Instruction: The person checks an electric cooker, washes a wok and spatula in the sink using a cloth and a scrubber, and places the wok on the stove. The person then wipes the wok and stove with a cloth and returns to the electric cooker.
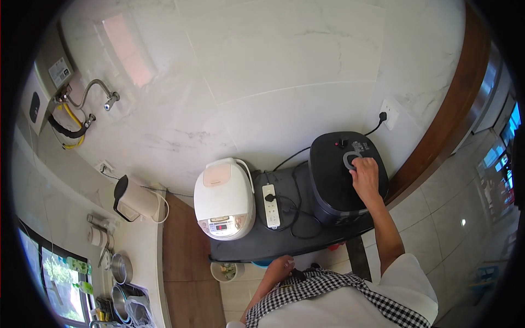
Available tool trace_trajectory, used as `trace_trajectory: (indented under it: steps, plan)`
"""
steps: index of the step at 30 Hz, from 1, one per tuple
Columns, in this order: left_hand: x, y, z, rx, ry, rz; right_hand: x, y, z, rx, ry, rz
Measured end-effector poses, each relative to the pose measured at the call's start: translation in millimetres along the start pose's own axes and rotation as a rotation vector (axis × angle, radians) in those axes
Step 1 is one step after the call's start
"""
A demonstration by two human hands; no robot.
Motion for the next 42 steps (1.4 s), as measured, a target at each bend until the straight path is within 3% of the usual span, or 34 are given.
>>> trace_trajectory:
  steps: [42]
  plan:
    - [0.5,5.7,1.3,0.037,-0.012,0.002,-0.9,1.2,-0.4,0.000,-0.003,-0.005]
Point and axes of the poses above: each hand's wrist, its own z-axis away from the middle knuckle, its own y-axis out of the palm, x = y × z, the point moved 6 cm from there along -z, towards the middle knuckle, and after that the axes turned 14 degrees about -x, right-handed, at the moved point
